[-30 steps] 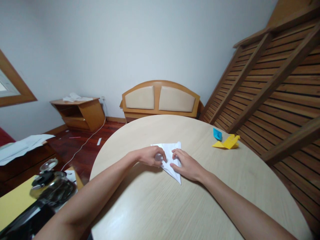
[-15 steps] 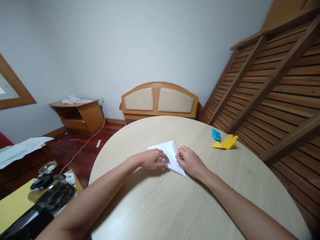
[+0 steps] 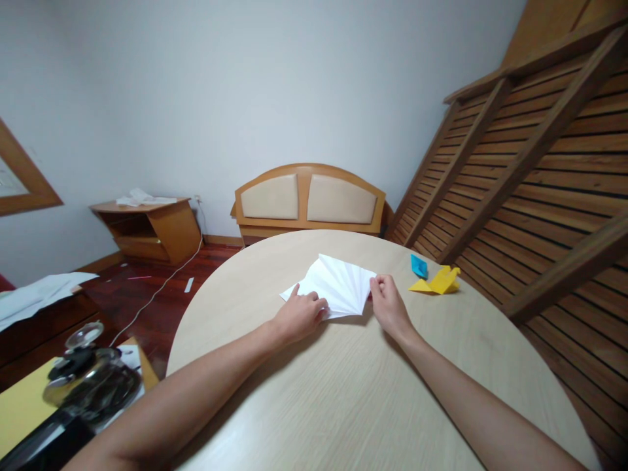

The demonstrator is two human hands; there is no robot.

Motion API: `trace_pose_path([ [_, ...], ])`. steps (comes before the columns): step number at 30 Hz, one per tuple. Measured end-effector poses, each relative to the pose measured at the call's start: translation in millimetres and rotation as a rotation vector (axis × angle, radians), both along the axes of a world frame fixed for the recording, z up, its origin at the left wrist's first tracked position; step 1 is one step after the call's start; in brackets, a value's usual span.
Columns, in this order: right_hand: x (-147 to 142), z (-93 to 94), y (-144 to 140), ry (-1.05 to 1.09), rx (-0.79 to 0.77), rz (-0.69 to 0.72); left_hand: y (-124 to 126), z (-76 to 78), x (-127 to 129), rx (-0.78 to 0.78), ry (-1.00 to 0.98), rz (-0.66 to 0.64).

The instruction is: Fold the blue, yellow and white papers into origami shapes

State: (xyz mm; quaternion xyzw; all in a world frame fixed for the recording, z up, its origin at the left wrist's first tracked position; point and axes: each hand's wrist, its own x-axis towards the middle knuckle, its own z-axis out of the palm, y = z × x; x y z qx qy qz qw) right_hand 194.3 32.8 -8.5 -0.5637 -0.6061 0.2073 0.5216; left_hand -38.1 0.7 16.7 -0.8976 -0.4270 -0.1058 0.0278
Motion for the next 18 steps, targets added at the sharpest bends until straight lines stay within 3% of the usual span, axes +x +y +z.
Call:
trace_pose_path([
  [11,9,1.0,10,0.038,0.04,-0.184,-25,3.3,24,0.206,0.042,-0.241],
  [18,7,-5.7,17,0.113,0.051,-0.194,-54,1.3,47,0.252,0.031,-0.329],
])
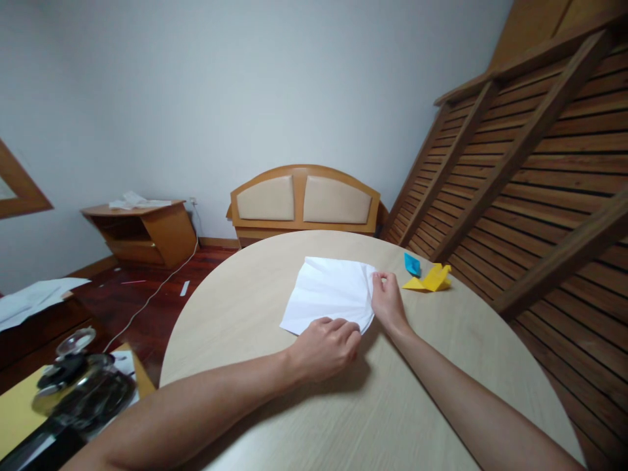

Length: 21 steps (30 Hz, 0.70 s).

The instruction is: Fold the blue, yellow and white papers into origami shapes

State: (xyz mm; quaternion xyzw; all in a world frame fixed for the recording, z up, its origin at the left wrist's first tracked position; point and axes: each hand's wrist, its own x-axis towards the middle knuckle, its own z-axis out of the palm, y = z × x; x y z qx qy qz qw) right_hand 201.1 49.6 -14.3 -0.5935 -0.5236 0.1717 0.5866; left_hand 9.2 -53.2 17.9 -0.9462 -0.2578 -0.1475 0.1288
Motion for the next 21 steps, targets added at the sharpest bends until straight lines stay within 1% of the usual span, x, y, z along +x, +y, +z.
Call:
trace_pose_path([
  [2,-3,-2.3,0,0.0,0.006,0.024,-2,-1.9,3,-0.048,-0.015,0.007],
  [4,-5,-5.8,-1,0.008,-0.022,0.075,1,-3.5,3,-0.116,-0.04,0.021],
  [9,-14,-16.0,-2,0.047,-0.145,0.21,27,-8.4,-11,-0.271,-0.187,0.119],
  [12,-21,-14.4,-7,0.102,-0.215,0.284,44,-16.8,-22,-0.261,-0.289,0.057],
  [13,-24,-11.7,-11,0.142,-0.247,0.325,48,-20.8,-24,-0.274,-0.322,0.078],
  [14,-27,-8.5,-16,0.237,-0.304,0.393,51,-25.0,-26,-0.291,-0.361,0.122],
  [16,-31,-1.4,-26,0.387,-0.382,0.568,55,-33.3,-28,-0.325,-0.378,0.216],
  [18,-34,3.9,-36,0.425,-0.42,0.705,57,-39.3,-27,-0.362,-0.359,0.308],
  [19,-36,5.4,-40,0.43,-0.432,0.723,57,-41.3,-27,-0.38,-0.346,0.35],
  [21,-37,6.0,-45,0.426,-0.454,0.717,58,-43.7,-25,-0.405,-0.32,0.419],
])
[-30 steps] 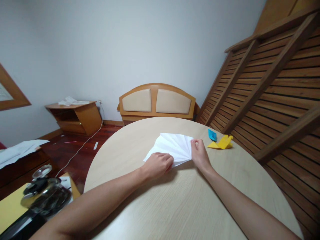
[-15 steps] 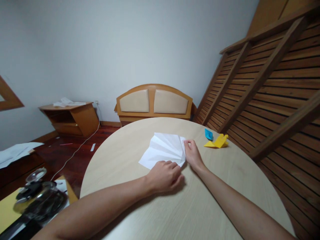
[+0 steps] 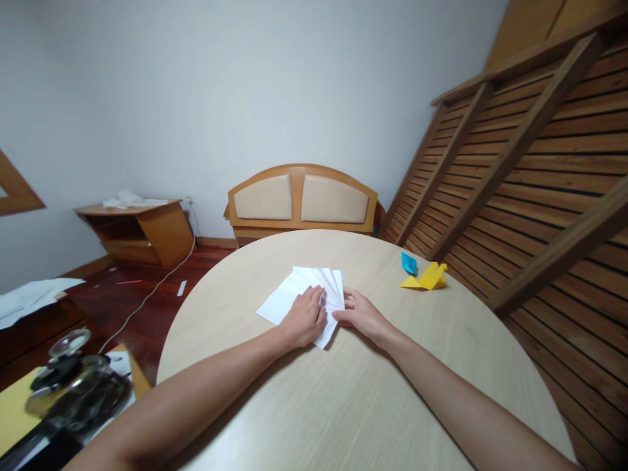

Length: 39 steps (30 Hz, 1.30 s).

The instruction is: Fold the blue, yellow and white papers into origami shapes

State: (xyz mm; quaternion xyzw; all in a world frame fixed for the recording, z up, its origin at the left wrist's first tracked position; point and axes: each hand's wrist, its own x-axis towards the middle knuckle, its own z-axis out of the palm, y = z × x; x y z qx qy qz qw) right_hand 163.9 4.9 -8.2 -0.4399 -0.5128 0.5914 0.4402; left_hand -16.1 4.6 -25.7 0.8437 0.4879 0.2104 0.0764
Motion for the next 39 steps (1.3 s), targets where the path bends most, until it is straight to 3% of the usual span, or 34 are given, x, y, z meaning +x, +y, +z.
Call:
trace_pose_path([
  [5,5,-1.7,4,-0.067,-0.042,-0.011,-3,2.4,1,0.007,0.105,0.062],
  [12,18,1.4,16,-0.219,-0.057,-0.016,-26,25.2,4,0.061,0.267,0.084],
  [17,7,-6.9,22,-0.451,0.185,-0.224,-31,20.7,10,0.07,0.232,0.045],
  [20,5,-10.8,24,-0.521,0.276,-0.313,-30,18.1,12,-0.02,0.22,0.021],
  [25,14,-7.7,26,-0.786,0.418,-0.277,-30,27.6,9,-0.054,0.237,0.031],
  [35,28,3.1,31,-1.052,0.337,-0.241,-27,19.1,10,-0.179,0.259,0.095],
  [37,25,10.5,25,-1.206,0.389,-0.268,-27,18.1,12,-0.181,0.248,0.109],
  [39,17,16.6,16,-1.321,0.563,-0.273,-27,17.6,14,-0.179,0.239,0.117],
])
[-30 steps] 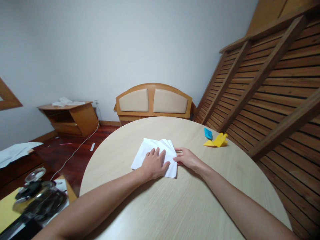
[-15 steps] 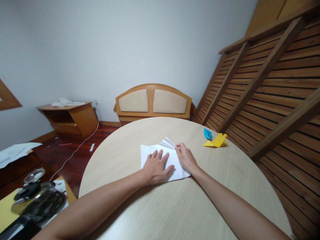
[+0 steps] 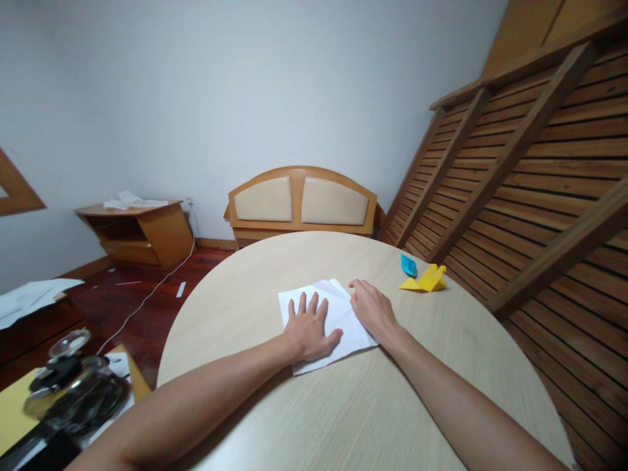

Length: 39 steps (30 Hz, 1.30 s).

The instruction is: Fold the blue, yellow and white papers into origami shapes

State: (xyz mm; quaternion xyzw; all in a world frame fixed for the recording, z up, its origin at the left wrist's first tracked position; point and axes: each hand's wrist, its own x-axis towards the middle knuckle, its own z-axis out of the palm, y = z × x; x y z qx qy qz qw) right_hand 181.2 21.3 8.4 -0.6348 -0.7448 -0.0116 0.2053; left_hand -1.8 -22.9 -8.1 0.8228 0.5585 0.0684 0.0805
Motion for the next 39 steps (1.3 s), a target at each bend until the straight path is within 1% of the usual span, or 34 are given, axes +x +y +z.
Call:
trace_pose_path([
  [1,-6,1.3,-5,-0.038,0.06,0.071,0,-0.2,0,0.002,-0.004,0.001],
  [2,-12,0.9,-10,-0.04,0.08,0.152,0,-0.4,1,0.004,-0.007,0.001],
  [3,-19,-1.2,-14,-0.013,0.067,0.23,1,-0.7,0,0.005,-0.008,0.0],
  [5,-29,-9.7,-21,0.072,-0.017,0.368,2,-1.3,-1,0.004,-0.004,-0.008],
  [6,-33,-15.1,-23,0.091,-0.077,0.4,3,-1.7,-1,0.003,0.0,-0.013],
  [7,-34,-20.3,-24,0.085,-0.139,0.404,3,-2.1,-2,0.002,0.004,-0.017],
  [9,-32,-28.2,-24,0.033,-0.245,0.419,5,-2.9,-3,0.006,0.006,-0.019],
  [10,-29,-30.1,-23,0.005,-0.273,0.418,5,-3.3,-3,0.01,0.005,-0.018],
  [13,-21,-28.6,-18,-0.057,-0.313,0.38,7,-4.1,-3,0.019,0.004,-0.012],
  [19,-11,-19.7,-7,-0.106,-0.337,0.211,8,-5.4,-3,0.017,0.023,-0.009],
  [28,0,-24.4,-2,-0.146,-0.352,0.137,13,-6.3,-8,0.01,0.038,-0.02],
  [33,19,-23.9,2,-0.175,-0.351,0.088,22,-7.2,-13,0.001,0.042,-0.027],
  [35,34,-19.2,6,-0.188,-0.295,0.096,31,-7.0,-20,-0.008,0.041,0.009],
  [36,43,-16.0,8,-0.199,-0.237,0.091,37,-6.7,-27,-0.01,0.038,0.054],
  [39,80,-6.6,14,-0.219,-0.026,-0.067,59,-5.6,-54,-0.026,0.018,0.201],
])
